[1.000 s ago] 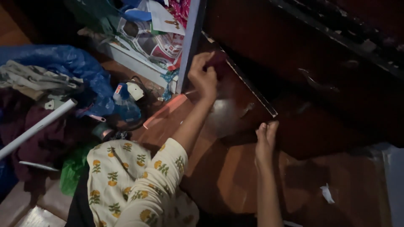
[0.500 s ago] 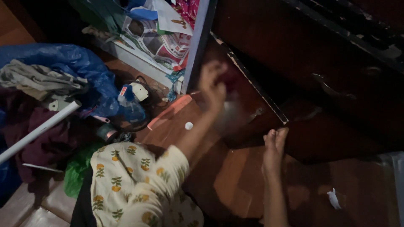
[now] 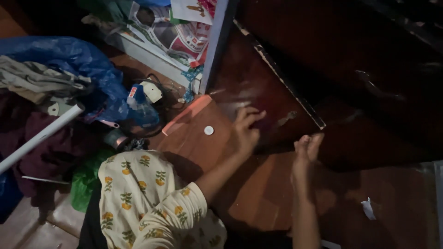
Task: Repairing a wooden drawer by fixing the alignment and side panels.
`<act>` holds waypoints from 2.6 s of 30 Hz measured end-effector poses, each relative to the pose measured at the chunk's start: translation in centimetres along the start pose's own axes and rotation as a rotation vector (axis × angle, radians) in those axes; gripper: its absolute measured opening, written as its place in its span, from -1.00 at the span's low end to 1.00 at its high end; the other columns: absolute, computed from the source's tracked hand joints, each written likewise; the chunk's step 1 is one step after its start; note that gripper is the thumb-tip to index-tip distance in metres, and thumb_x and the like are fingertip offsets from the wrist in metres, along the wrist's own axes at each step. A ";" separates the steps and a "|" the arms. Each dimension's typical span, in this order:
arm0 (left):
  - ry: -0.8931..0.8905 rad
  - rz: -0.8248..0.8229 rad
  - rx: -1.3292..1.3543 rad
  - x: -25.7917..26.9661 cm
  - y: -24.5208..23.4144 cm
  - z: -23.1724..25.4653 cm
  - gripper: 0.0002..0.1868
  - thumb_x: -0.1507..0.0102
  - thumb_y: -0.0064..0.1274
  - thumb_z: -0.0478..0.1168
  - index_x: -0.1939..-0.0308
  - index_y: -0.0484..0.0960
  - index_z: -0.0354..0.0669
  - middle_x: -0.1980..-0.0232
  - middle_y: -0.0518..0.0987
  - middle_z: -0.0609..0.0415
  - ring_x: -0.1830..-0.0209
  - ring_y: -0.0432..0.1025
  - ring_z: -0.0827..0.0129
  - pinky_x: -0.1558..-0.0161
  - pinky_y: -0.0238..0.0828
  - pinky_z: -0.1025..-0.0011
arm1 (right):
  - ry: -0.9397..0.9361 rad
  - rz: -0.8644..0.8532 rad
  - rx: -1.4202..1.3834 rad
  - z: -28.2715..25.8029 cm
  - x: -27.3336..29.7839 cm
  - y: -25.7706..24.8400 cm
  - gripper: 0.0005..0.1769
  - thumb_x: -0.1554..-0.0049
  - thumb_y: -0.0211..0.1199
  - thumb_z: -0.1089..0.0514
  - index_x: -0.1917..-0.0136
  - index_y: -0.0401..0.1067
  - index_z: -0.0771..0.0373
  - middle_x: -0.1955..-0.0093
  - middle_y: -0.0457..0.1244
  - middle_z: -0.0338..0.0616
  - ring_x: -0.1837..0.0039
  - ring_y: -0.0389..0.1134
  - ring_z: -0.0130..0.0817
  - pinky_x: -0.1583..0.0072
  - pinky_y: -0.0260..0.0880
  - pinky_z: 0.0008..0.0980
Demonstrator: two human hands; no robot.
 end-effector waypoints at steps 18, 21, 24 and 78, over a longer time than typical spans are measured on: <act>0.322 -0.245 0.067 0.3 0.5 -2.5 -0.39 0.11 0.09 -0.61 -0.02 0.70 -0.21 0.03 0.55 -0.06 -0.03 0.45 0.05 -0.06 0.44 0.22 | -0.004 -0.023 0.083 -1.9 -0.1 0.2 -0.51 -0.38 -0.10 -0.33 -0.19 0.05 0.12 -0.09 0.02 -0.44 -0.22 0.14 -0.60 -0.46 0.13 -0.35; 0.258 -0.150 0.096 -1.7 0.5 -0.6 -0.40 0.07 0.05 -0.63 -0.03 0.70 -0.18 0.01 0.54 -0.05 -0.05 0.46 0.07 -0.10 0.46 0.23 | 0.021 -0.037 0.037 -0.9 -0.1 -0.7 -0.52 -0.42 -0.02 -0.29 -0.08 -0.03 0.13 0.03 -0.09 -0.38 -0.03 0.00 -0.55 -0.37 0.18 -0.39; 0.304 -0.022 0.058 -6.3 0.4 4.0 -0.36 0.11 0.04 -0.60 -0.04 0.71 -0.16 -0.02 0.54 -0.06 -0.08 0.47 0.05 -0.08 0.46 0.25 | 0.047 -0.074 0.012 -3.2 0.0 0.1 -0.67 -0.35 -0.07 -0.21 -0.10 0.10 0.05 0.01 0.01 -0.44 -0.07 0.10 -0.63 -0.34 0.20 -0.45; -0.309 0.173 0.116 1.3 0.7 -10.0 -0.63 0.01 -0.12 -0.52 0.18 0.65 -0.28 0.17 0.65 -0.03 0.13 0.55 0.18 -0.05 0.51 0.37 | 0.031 -0.007 -0.630 1.4 -0.6 0.2 -0.88 -0.37 0.00 0.33 -0.10 0.23 0.12 -0.01 0.11 -0.35 -0.08 0.15 -0.50 -0.27 0.20 -0.49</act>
Point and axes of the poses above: each hand's wrist, its own x-axis away from the middle knuckle, its own y-axis out of the palm, z = x × y, the point moved 4 cm from there along -x, towards the middle knuckle
